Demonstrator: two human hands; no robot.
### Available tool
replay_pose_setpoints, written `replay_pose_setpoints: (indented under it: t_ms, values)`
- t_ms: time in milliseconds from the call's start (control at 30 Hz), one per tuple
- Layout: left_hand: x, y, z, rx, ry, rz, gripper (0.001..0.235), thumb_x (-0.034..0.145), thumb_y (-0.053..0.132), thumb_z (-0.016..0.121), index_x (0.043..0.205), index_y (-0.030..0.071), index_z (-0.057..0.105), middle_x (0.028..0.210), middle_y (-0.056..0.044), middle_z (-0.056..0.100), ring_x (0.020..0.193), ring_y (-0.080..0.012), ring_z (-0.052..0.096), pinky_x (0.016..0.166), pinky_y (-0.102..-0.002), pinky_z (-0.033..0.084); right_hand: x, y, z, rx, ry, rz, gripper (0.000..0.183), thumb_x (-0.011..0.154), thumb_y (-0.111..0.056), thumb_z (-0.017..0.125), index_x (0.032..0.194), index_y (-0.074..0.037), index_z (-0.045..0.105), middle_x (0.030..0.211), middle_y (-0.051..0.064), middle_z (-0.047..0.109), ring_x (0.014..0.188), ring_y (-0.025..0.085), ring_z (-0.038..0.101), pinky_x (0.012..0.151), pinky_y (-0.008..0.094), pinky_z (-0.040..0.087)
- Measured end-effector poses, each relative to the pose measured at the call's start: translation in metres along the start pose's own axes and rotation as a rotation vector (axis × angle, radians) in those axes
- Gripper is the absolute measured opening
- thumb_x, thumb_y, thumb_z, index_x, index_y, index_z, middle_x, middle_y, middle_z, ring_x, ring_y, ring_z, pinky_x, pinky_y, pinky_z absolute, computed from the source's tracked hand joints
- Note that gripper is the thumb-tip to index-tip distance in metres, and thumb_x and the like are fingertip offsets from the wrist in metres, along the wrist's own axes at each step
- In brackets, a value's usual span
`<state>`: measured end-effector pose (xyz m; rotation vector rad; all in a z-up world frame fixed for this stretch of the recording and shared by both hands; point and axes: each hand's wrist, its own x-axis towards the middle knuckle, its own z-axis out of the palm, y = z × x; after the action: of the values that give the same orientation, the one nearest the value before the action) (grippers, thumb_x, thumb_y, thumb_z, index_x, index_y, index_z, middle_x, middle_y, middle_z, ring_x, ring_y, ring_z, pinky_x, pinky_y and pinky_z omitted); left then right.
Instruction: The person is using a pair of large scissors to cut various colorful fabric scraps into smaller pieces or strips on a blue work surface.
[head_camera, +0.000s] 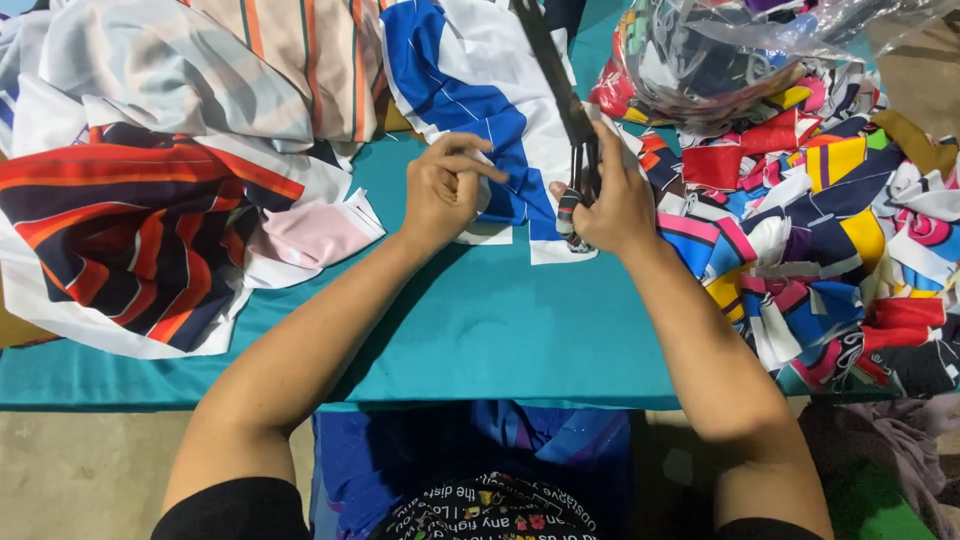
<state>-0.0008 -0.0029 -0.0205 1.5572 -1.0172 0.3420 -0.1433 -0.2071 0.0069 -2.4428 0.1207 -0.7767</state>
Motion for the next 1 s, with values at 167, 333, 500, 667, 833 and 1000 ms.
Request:
replay_pose_setpoints:
  t_ms: [167, 333, 500, 667, 833, 1000]
  values:
    - [0.013, 0.006, -0.006, 0.121, 0.012, 0.296, 0.042, 0.09, 0.003, 0.057, 0.05, 0.015, 0.068, 0.108, -0.003, 0.07, 0.108, -0.0275, 0.068, 0.08, -0.03, 0.054, -0.004, 0.0, -0.003, -0.091, -0.152, 0.008, 0.088, 0.074, -0.014, 0.074, 0.155, -0.016, 0.04, 0.075, 0.009, 0.072, 0.073, 0.039, 0.073, 0.068, 0.052, 0.056]
    - [0.011, -0.001, -0.014, 0.62, -0.332, 0.392, 0.029, 0.105, 0.043, 0.071, 0.106, 0.018, 0.086, 0.172, -0.009, 0.015, 0.138, -0.0375, 0.049, 0.105, -0.055, 0.054, 0.007, -0.021, -0.009, -0.064, -0.501, 0.208, 0.098, 0.069, -0.006, 0.061, 0.161, -0.018, 0.028, 0.073, 0.009, 0.07, 0.07, 0.033, 0.07, 0.066, 0.046, 0.055]
    - [0.008, 0.007, -0.01, 0.762, -0.501, 0.256, 0.038, 0.095, 0.036, 0.077, 0.127, 0.015, 0.076, 0.172, -0.009, -0.002, 0.142, -0.0445, 0.04, 0.114, -0.063, 0.041, 0.005, -0.027, -0.009, -0.002, -0.519, 0.228, 0.084, 0.074, -0.007, 0.064, 0.153, -0.011, 0.036, 0.077, 0.009, 0.065, 0.067, 0.026, 0.065, 0.058, 0.042, 0.048]
    - [-0.007, -0.022, 0.004, 0.787, -0.579, 0.07, 0.056, 0.105, 0.053, 0.056, 0.15, 0.022, 0.048, 0.169, -0.008, -0.014, 0.147, -0.0511, 0.026, 0.121, -0.068, 0.019, 0.0, -0.031, 0.001, -0.061, -0.589, 0.131, 0.087, 0.076, -0.01, 0.065, 0.156, -0.007, 0.029, 0.068, 0.01, 0.062, 0.062, 0.032, 0.066, 0.057, 0.05, 0.053]
    - [-0.001, -0.007, -0.007, 0.598, -0.67, -0.06, 0.061, 0.107, 0.052, 0.051, 0.15, 0.009, 0.054, 0.167, -0.006, -0.02, 0.152, -0.051, 0.02, 0.116, -0.074, 0.024, 0.004, -0.029, 0.007, -0.178, -0.614, 0.203, 0.095, 0.072, -0.011, 0.064, 0.159, -0.013, 0.029, 0.077, 0.012, 0.068, 0.063, 0.037, 0.066, 0.054, 0.052, 0.053]
    - [0.005, 0.004, -0.008, 0.632, -0.446, 0.191, 0.054, 0.102, 0.035, 0.076, 0.144, 0.007, 0.055, 0.169, -0.022, -0.004, 0.156, -0.0507, 0.02, 0.124, -0.065, 0.029, 0.002, 0.001, 0.008, -0.2, -0.458, 0.157, 0.1, 0.069, -0.014, 0.069, 0.162, -0.016, 0.031, 0.084, 0.017, 0.074, 0.079, 0.042, 0.072, 0.065, 0.053, 0.057]
